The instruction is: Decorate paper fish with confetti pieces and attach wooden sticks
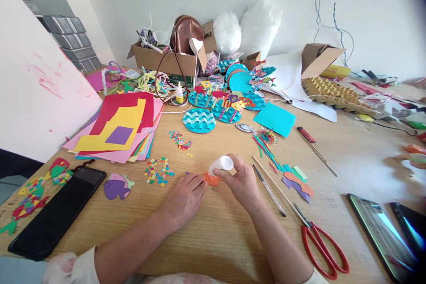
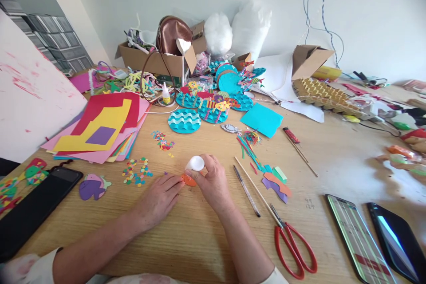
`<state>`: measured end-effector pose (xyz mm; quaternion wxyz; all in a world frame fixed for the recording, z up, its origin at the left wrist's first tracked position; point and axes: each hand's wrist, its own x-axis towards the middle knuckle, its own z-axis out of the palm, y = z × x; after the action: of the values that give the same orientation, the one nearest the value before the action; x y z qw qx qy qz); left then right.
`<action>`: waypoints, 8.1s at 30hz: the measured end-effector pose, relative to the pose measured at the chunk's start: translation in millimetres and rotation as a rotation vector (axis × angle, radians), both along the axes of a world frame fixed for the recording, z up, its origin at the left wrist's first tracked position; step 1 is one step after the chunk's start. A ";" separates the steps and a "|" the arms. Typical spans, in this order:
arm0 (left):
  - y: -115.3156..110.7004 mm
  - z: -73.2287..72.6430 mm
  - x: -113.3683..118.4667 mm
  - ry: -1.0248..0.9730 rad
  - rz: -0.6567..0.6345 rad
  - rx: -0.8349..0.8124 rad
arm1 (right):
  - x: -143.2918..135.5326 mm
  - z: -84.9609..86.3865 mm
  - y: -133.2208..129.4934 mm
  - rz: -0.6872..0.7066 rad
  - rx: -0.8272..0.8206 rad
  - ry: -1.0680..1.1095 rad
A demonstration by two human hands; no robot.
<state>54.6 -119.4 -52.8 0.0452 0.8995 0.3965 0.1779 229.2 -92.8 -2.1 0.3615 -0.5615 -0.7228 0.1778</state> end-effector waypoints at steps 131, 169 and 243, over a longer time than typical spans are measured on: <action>-0.1 5.6 -9.3 -0.144 -0.022 -0.080 | 26.8 -9.2 -1.6 -0.311 -0.466 1.757; 38.2 -26.4 -3.3 -0.456 -0.234 0.239 | 155.3 -5.4 205.9 -0.471 -0.211 -0.213; 8.2 -1.8 -13.1 0.075 -0.052 -0.033 | 43.5 -19.3 -77.9 0.057 -0.337 -0.347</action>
<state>41.6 -111.2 -54.6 0.0498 0.9146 0.3774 0.1362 272.7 -170.7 -21.3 0.1278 -0.6154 -0.7498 0.2067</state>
